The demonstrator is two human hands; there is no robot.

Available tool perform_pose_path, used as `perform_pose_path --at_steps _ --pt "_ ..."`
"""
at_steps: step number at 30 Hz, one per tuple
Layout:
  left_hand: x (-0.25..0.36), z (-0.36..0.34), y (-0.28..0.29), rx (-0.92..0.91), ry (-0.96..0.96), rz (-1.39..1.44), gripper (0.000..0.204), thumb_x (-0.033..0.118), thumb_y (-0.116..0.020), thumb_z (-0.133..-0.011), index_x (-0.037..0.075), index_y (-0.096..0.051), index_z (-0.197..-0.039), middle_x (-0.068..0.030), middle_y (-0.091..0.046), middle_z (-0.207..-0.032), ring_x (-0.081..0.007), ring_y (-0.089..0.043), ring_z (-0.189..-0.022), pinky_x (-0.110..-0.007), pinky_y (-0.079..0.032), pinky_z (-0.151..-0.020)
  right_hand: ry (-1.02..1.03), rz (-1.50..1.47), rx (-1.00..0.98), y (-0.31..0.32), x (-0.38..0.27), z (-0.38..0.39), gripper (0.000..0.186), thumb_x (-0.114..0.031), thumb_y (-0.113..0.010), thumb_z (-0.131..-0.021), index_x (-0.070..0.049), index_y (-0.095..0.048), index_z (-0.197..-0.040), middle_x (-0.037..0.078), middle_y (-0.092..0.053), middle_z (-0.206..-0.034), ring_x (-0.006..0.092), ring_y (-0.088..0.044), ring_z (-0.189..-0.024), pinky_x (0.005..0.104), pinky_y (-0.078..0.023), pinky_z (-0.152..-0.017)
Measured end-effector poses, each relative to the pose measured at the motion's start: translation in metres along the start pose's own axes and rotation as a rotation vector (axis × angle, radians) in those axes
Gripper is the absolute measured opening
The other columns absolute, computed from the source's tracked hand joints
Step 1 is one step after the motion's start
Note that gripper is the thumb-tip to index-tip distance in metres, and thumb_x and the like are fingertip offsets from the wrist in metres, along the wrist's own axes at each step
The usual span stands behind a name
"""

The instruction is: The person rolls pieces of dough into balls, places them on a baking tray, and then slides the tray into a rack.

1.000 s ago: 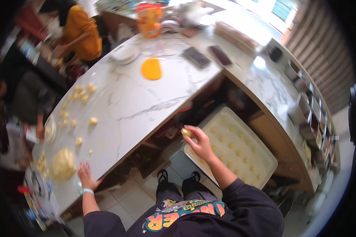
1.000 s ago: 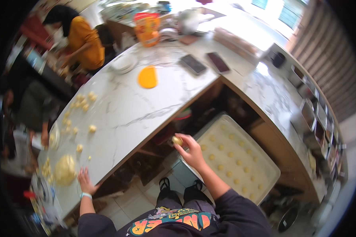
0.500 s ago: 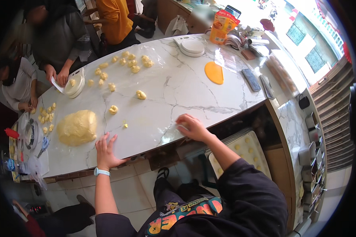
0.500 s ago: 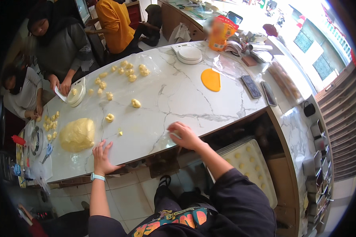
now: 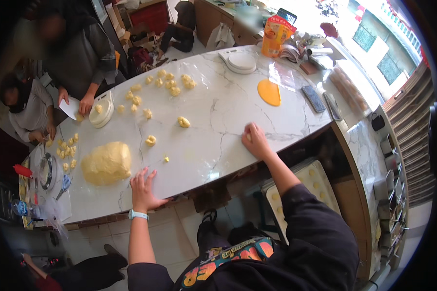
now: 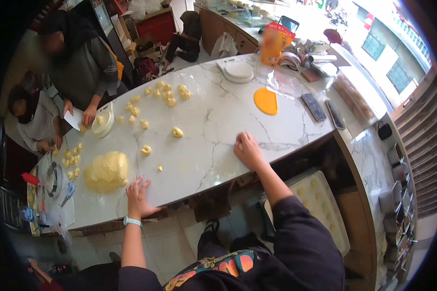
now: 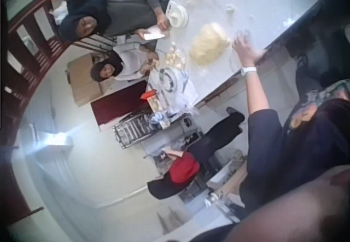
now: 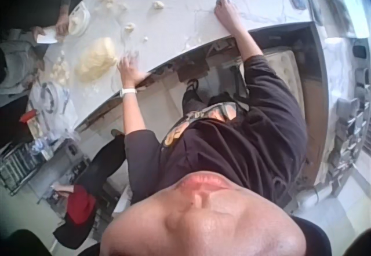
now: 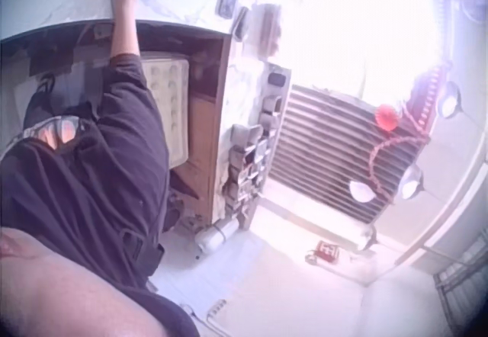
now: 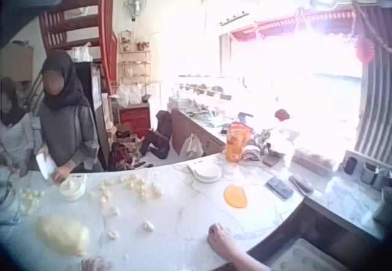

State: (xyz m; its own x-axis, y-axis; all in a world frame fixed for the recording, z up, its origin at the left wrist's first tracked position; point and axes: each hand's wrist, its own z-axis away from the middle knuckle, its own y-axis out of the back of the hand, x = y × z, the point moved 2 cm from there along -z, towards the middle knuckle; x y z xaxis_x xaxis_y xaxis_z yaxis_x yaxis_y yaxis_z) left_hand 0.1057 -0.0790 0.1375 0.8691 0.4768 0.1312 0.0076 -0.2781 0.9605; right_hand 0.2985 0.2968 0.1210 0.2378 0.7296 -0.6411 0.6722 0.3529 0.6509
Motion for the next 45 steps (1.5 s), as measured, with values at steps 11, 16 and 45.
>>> perform_pose_path --at_steps 11,16,45 --pt "0.001 -0.002 0.004 0.009 -0.021 0.056 0.099 0.051 -0.086 -0.04 0.015 -0.05 -0.124 -0.0134 -0.045 -0.131 -0.0315 -0.041 -0.121 -0.049 -0.028 -0.101 -0.086 -0.287 0.171 -0.001 -0.013 0.039 0.061 -0.014 -0.071 -0.074 -0.008 -0.044 -0.128 0.011 -0.059 -0.106 0.0239 -0.057 -0.099 0.0343 -0.045 -0.092" --pt "-0.003 -0.003 -0.002 0.027 -0.058 0.02 0.096 0.048 -0.086 -0.043 0.013 -0.05 -0.124 -0.0139 -0.045 -0.132 -0.0332 -0.041 -0.122 -0.048 -0.028 -0.104 -0.262 -0.372 -0.098 0.008 -0.027 0.029 0.051 -0.008 -0.07 -0.075 -0.008 -0.053 -0.123 0.012 -0.062 -0.101 0.0212 -0.06 -0.095 0.0326 -0.047 -0.087" --pt "-0.029 -0.028 -0.053 0.045 -0.5 -0.947 0.094 0.076 -0.039 -0.081 0.001 -0.042 -0.136 -0.0199 -0.045 -0.135 -0.0376 -0.044 -0.124 -0.051 -0.034 -0.102 -1.338 0.369 1.085 0.237 0.224 0.593 0.032 0.0 -0.058 -0.078 -0.002 -0.063 -0.109 0.017 -0.067 -0.094 0.0289 -0.065 -0.084 0.0346 -0.051 -0.077"
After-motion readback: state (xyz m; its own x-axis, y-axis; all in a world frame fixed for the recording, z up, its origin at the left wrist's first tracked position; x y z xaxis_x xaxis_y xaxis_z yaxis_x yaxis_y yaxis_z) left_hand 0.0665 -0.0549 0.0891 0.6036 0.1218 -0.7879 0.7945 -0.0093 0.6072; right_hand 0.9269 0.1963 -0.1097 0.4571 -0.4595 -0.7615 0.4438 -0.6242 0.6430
